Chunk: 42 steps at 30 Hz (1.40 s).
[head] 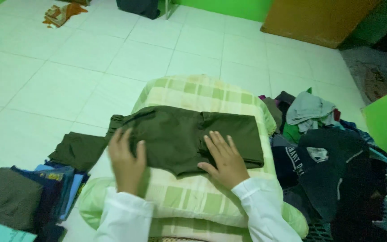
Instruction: Fold a t-shirt and a pair of trousers on a stack of pillows.
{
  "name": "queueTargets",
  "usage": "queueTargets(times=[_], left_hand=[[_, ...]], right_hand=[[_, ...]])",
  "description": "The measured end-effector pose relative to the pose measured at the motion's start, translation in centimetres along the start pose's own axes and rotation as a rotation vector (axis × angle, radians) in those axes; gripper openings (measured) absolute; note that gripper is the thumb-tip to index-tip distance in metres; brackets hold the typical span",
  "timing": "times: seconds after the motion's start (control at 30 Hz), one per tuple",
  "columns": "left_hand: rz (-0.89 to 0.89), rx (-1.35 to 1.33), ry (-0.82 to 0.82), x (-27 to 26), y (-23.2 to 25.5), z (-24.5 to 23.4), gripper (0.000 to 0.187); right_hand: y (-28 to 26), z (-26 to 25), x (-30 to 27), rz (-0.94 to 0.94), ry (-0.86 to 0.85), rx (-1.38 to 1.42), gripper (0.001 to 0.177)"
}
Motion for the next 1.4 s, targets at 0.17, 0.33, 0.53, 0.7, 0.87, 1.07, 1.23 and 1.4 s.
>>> queueTargets(times=[0.17, 0.33, 0.53, 0.7, 0.87, 1.07, 1.23, 1.4], left_hand=[[-0.208, 0.124, -0.075, -0.8, -9.6, -0.2, 0.070], [-0.913, -0.728, -0.393, 0.0, -10.2, 4.1, 0.063], [-0.728, -1.261, 0.030, 5.3, 1.5, 0.3, 0.075], [-0.228, -1.122, -0.523, 5.3, 15.2, 5.6, 0.086], [0.296, -0.767, -0.587, 2.7, 17.4, 11.9, 0.092], [-0.765, -1.075, -0.451, -0.2, 6.1, 16.9, 0.088], [-1.188, -1.297, -0.918, -3.7, 8.5, 17.0, 0.053], [-1.474, -1.340, -0.919, -5.1, 6.9, 19.1, 0.047]], right_hand=[[-5.1, 3.4, 3.5, -0.004, -0.142, 0.260, 0.103], [-6.9, 6.9, 2.4, 0.096, -0.528, 0.150, 0.125], [-5.6, 7.0, 1.6, 0.191, -0.274, 0.449, 0.128], [-2.6, 6.7, -0.3, 0.548, 0.061, 1.217, 0.103], [3.4, 13.4, -6.4, 0.940, 0.477, 1.872, 0.035], [1.5, 9.6, -5.1, 1.175, 0.522, 2.075, 0.026], [1.4, 10.8, -6.1, 1.129, 0.416, 2.029, 0.017], [3.3, 14.6, -8.6, 1.053, 0.235, 1.991, 0.011]])
Point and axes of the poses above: each hand's wrist, its own x-axis towards the middle knuckle, its own z-axis out of the palm, y = z × x, the point moved 9 cm from there along x, towards the middle knuckle, and after that the axes turned 4 degrees about y, right-handed, at the moved point
